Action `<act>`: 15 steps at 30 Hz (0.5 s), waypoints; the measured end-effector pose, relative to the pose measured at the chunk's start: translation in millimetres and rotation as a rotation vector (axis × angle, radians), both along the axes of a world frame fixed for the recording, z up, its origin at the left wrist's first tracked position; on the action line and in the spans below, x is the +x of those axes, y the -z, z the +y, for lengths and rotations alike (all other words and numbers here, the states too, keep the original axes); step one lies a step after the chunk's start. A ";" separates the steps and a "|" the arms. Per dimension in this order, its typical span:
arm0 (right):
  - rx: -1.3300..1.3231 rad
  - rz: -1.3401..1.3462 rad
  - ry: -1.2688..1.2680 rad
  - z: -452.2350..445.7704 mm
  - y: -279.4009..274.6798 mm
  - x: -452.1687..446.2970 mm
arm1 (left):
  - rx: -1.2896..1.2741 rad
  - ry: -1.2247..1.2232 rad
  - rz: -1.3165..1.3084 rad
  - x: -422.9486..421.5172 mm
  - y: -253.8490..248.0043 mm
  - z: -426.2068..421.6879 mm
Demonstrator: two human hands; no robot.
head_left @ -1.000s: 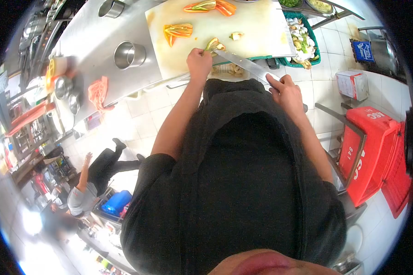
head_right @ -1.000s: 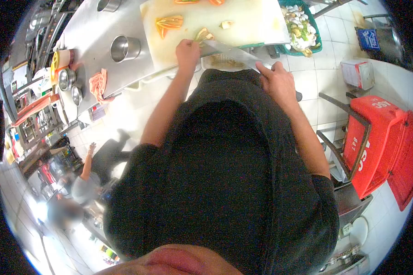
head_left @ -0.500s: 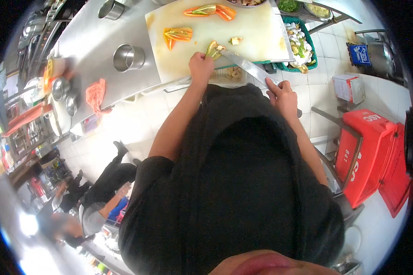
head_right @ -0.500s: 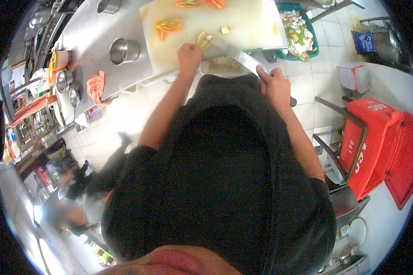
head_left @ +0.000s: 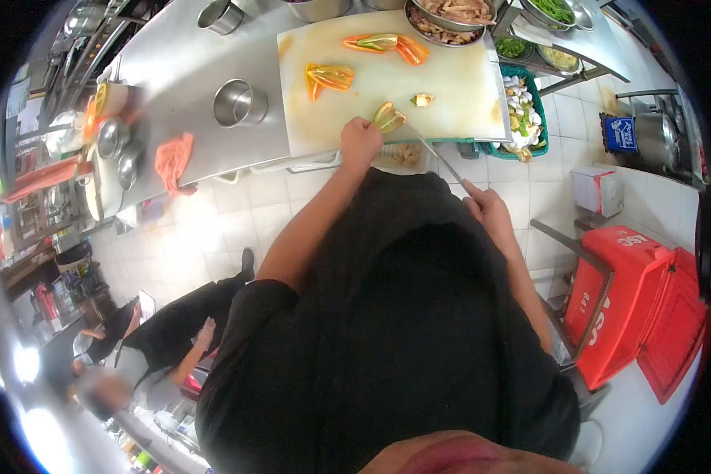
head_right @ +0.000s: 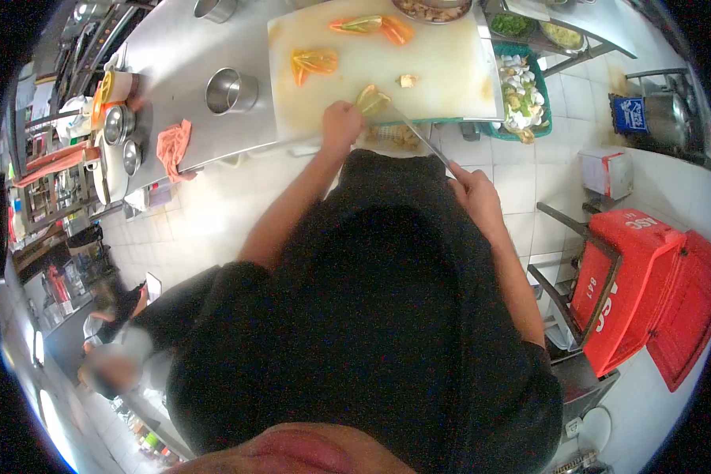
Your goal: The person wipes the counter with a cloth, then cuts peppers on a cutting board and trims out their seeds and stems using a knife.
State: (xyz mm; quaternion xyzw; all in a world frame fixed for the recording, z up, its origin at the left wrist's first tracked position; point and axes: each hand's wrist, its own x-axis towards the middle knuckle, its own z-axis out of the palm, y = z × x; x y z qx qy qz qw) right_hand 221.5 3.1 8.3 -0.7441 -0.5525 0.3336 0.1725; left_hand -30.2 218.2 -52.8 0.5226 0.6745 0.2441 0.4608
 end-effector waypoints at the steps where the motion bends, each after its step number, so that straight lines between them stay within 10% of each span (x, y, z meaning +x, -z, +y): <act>1: 0.003 -0.097 0.005 2.9 -8.1 -4.7 | -0.001 0.018 0.009 -0.6 4.4 -0.9; 9: 0.130 -0.400 -0.018 3.0 15.3 -17.0 | -0.156 0.021 -0.091 1.3 -7.9 -0.9; 15: -0.032 0.103 0.049 1.2 24.0 -18.9 | -0.021 0.062 0.003 0.9 5.4 3.0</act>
